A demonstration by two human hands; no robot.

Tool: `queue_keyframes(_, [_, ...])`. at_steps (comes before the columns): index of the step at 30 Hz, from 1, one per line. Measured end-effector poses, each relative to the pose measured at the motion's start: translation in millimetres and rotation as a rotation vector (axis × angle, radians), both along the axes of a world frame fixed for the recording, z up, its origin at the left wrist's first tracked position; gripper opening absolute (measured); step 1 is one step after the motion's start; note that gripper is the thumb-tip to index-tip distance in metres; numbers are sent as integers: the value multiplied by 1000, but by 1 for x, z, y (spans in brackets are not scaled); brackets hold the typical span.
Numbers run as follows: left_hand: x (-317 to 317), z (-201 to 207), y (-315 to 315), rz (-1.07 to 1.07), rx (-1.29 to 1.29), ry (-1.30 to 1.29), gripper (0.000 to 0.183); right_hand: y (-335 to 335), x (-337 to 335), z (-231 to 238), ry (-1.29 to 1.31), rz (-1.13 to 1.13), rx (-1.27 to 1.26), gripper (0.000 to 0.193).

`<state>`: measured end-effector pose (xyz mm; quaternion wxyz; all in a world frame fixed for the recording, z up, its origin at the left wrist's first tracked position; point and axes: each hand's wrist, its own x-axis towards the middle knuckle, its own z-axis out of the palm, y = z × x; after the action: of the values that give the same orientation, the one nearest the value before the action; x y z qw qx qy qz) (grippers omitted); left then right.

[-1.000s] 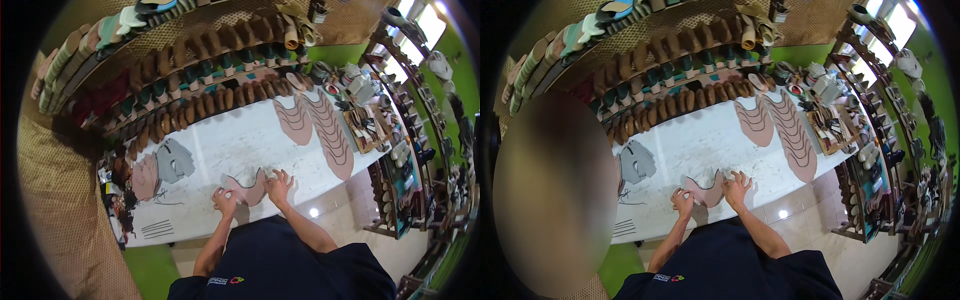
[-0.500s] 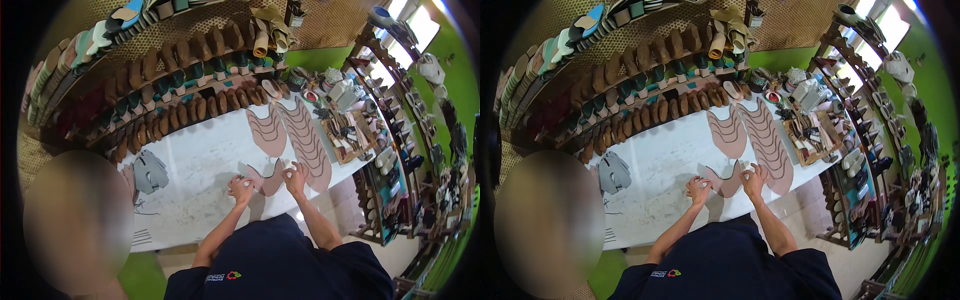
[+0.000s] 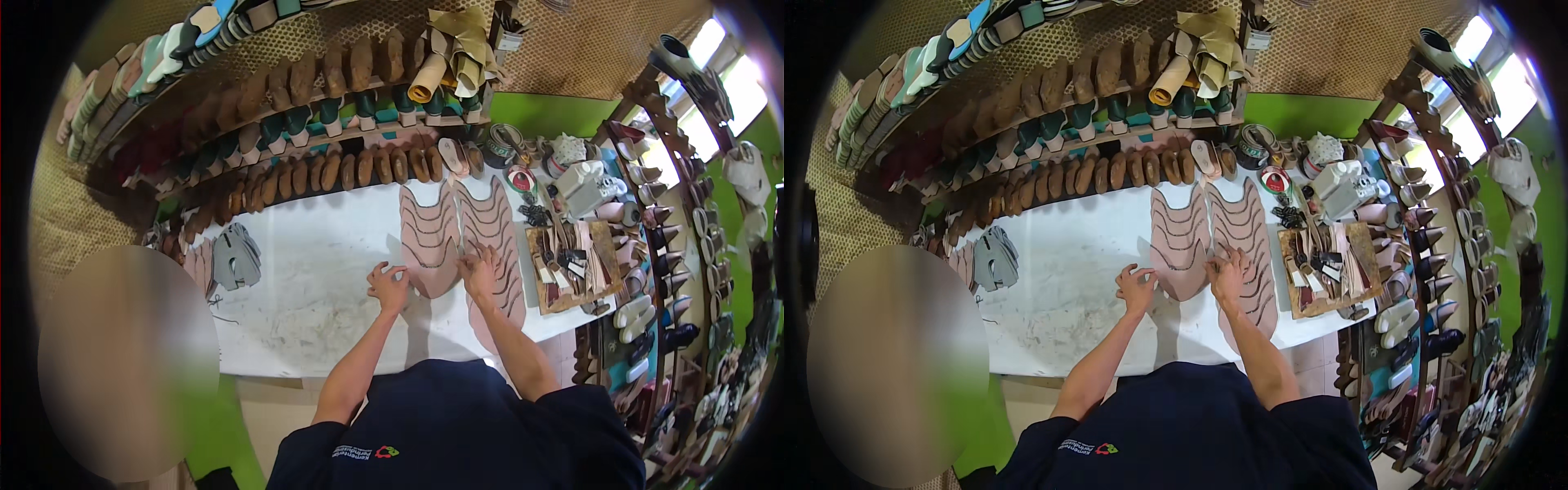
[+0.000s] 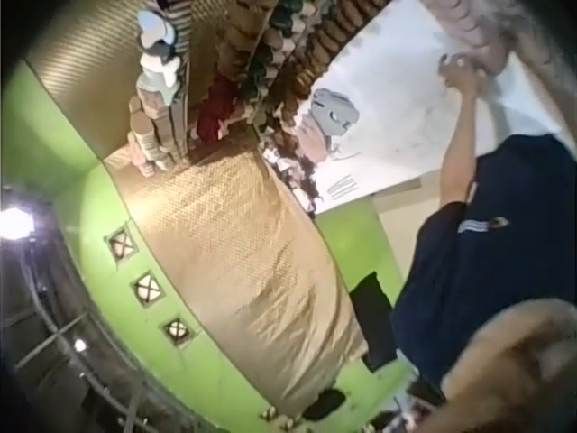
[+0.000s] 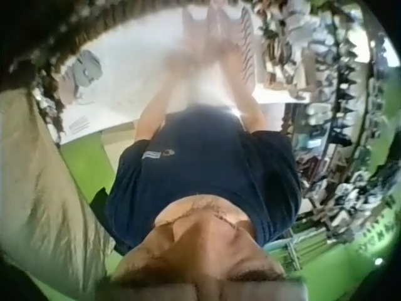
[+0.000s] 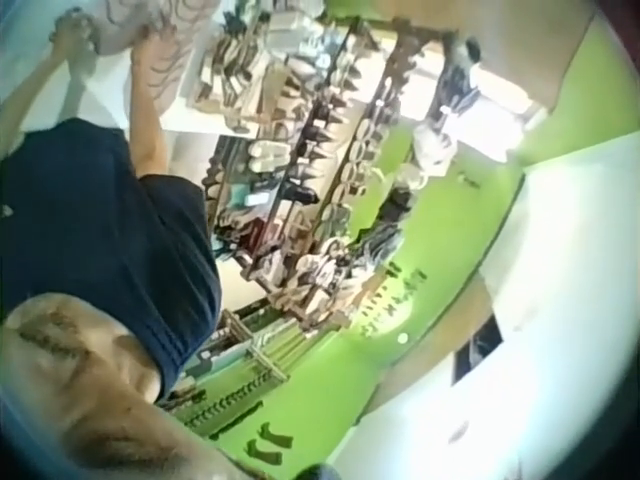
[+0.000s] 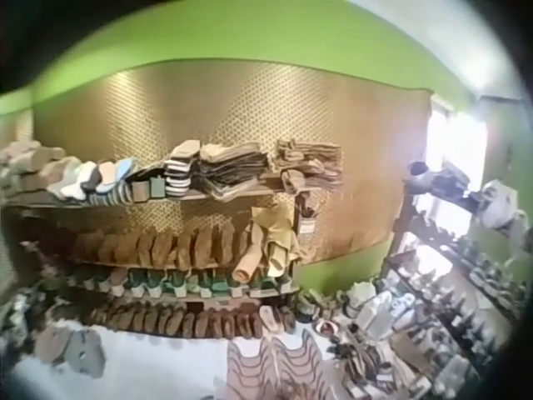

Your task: Inspecting and arranging leather shoe upper components on a workbench.

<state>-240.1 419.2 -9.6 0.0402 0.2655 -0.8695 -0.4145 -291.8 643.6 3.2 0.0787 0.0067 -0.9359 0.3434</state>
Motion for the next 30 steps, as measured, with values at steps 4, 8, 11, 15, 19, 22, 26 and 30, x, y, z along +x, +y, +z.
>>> queue_keyframes(4, [-16, -3, -2, 0, -24, -23, 20, 0, -14, -7, -25, -3, 19, 22])
queue_keyframes(8, [-29, -10, -1, 15, -59, -133, 24, 4, -19, -22, -35, -1, 17, 25])
queue_keyframes(11, [-35, -12, -1, 38, -72, -195, 27, 5, -18, -23, -36, 21, 95, 24])
queue_keyframes(15, [-44, -16, -4, 56, -66, -176, 26, 3, -21, -21, -13, 31, 108, 23])
queue_keyframes(19, [-44, -15, -3, 23, -25, -112, 26, 7, -26, -13, -39, 40, 122, 20])
queue_keyframes(22, [-46, -14, 1, 21, -45, -169, 26, 12, -27, -9, -87, 52, 110, 19])
queue_keyframes(26, [-51, -19, -2, 46, -93, -173, 27, 9, -31, -10, -88, 31, 88, 19])
queue_keyframes(30, [-54, -19, -1, 25, -79, -206, 25, 10, -32, -12, -63, 47, 111, 18])
